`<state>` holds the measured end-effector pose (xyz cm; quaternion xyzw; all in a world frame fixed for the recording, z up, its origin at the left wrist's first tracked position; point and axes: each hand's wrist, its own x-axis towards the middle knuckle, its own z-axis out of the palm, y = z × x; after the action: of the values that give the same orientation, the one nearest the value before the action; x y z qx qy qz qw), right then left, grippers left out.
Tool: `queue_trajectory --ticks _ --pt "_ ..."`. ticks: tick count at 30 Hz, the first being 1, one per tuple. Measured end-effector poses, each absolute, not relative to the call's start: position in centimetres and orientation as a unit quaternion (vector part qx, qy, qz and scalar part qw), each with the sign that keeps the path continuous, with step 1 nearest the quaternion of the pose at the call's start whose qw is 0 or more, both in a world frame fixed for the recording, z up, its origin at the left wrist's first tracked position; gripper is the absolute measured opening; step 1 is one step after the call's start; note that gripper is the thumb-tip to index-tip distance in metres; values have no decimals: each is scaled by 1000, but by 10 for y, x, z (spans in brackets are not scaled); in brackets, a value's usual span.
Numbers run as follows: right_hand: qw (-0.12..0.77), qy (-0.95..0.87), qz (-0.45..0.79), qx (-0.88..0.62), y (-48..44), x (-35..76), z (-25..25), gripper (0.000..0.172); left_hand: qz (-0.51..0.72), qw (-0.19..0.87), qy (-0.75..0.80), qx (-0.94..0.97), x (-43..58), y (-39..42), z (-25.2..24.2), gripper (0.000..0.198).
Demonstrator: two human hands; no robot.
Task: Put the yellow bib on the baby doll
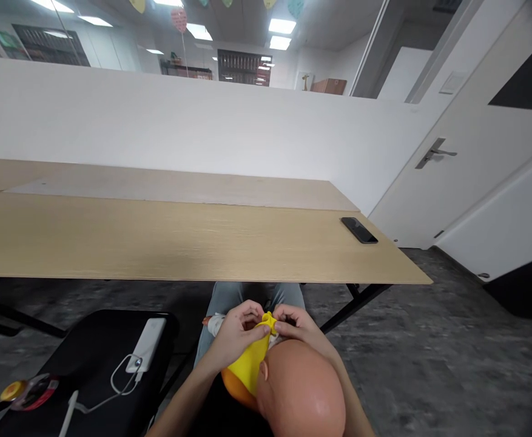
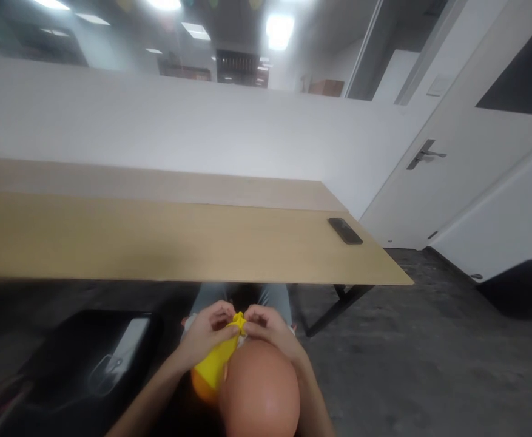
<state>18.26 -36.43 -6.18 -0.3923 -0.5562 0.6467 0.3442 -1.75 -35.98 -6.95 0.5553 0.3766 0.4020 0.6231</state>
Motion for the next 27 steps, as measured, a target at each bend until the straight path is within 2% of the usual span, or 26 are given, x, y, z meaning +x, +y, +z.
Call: queue_trajectory --ticks 10,16,27 --pt "352 -554 654 -376 -363 184 -64 28 397 622 378 559 -17 -360 -68 20" --pt "380 -527 657 -383 -365 185 -66 27 393 632 384 547 -20 -359 -65 29" --pt "371 -531 658 -384 -368 183 -59 30 380 649 364 549 -24 -359 -64 29"
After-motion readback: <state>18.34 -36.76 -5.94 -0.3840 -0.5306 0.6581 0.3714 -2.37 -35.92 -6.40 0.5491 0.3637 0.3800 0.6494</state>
